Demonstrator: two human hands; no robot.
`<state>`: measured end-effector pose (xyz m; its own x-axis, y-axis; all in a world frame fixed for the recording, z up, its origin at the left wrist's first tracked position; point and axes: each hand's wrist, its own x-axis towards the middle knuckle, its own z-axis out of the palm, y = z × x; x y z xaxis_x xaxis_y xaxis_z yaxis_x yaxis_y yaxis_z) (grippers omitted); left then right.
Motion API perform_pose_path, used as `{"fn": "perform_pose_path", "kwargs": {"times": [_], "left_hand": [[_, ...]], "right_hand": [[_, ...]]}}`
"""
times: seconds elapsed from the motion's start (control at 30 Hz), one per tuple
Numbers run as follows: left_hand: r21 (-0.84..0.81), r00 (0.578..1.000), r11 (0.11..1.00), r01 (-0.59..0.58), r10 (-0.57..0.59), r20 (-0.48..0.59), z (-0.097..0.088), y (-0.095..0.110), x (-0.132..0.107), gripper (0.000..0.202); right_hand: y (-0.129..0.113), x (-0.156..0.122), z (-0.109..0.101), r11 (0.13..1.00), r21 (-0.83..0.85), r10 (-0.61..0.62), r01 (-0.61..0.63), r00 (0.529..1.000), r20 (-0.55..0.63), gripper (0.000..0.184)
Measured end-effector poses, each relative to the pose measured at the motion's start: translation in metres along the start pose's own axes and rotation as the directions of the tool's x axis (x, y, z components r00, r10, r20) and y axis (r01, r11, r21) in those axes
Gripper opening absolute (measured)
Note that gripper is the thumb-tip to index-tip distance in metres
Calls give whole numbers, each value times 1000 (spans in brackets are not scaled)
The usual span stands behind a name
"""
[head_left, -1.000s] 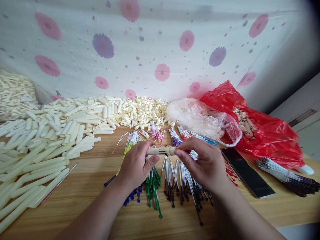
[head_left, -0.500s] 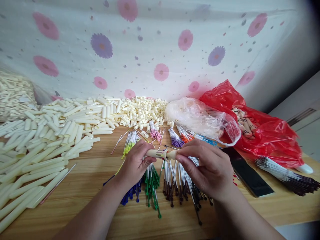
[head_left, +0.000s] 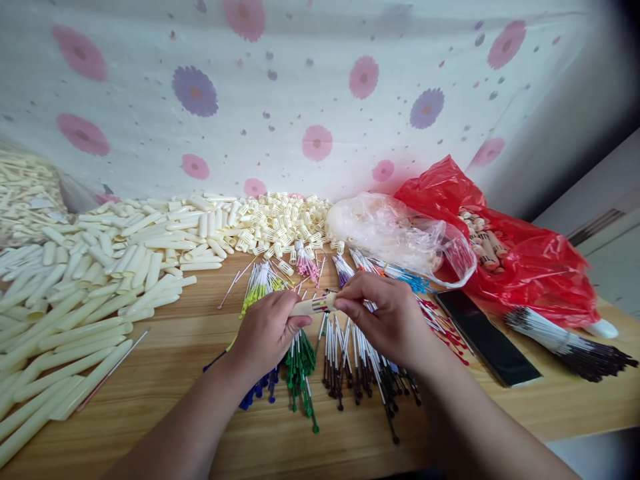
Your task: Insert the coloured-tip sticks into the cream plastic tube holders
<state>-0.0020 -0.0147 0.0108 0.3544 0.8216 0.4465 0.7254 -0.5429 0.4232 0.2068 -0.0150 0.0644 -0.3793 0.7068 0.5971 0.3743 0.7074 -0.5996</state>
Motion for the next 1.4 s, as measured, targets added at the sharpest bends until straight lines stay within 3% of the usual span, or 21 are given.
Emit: {"fn": "perform_pose_path", "kwargs": {"times": [0.1,0.23,0.37,0.5,0.67,0.8,0.97,1.03,1.1,1.27,1.4], "left_hand": [[-74,994,993,95,-91,63,5,8,-2,45],[-325,960,908,266,-217,179,11,18,-3,40],[-542,937,771,335,-213,276,12,19,-3,38],[-652,922,663,368,-167,350,10,22,-3,37],[-679,917,633,373,-138,375,9,27,-3,38],[-687,913,621,378,-128,387,9,27,-3,37],[-708,908,592,385,-104,407,12,26,-3,38],[-705,903,588,397,-113,414,13,26,-4,39],[-718,896,557,418,-126,425,13,26,-4,40],[-789,886,405,462,-158,437,12,25,-6,42],[-811,863,295,506,-160,480,13,24,-9,40]], "right_hand": [[8,2,7,989,111,109,-101,991,-72,19],[15,2,23,905,384,274,-182,940,-201,18],[19,4,32,740,636,359,-220,928,-97,18],[21,7,36,607,751,402,-260,915,-9,25],[20,5,41,522,803,409,-289,911,62,35],[16,4,40,407,863,424,-299,899,111,30],[10,5,40,345,877,469,-334,871,148,31],[11,5,42,356,876,453,-326,880,144,34],[12,4,43,427,851,427,-305,898,108,34],[18,1,32,836,528,242,-151,965,-106,33],[19,2,24,955,294,83,-25,979,-185,25]]}}
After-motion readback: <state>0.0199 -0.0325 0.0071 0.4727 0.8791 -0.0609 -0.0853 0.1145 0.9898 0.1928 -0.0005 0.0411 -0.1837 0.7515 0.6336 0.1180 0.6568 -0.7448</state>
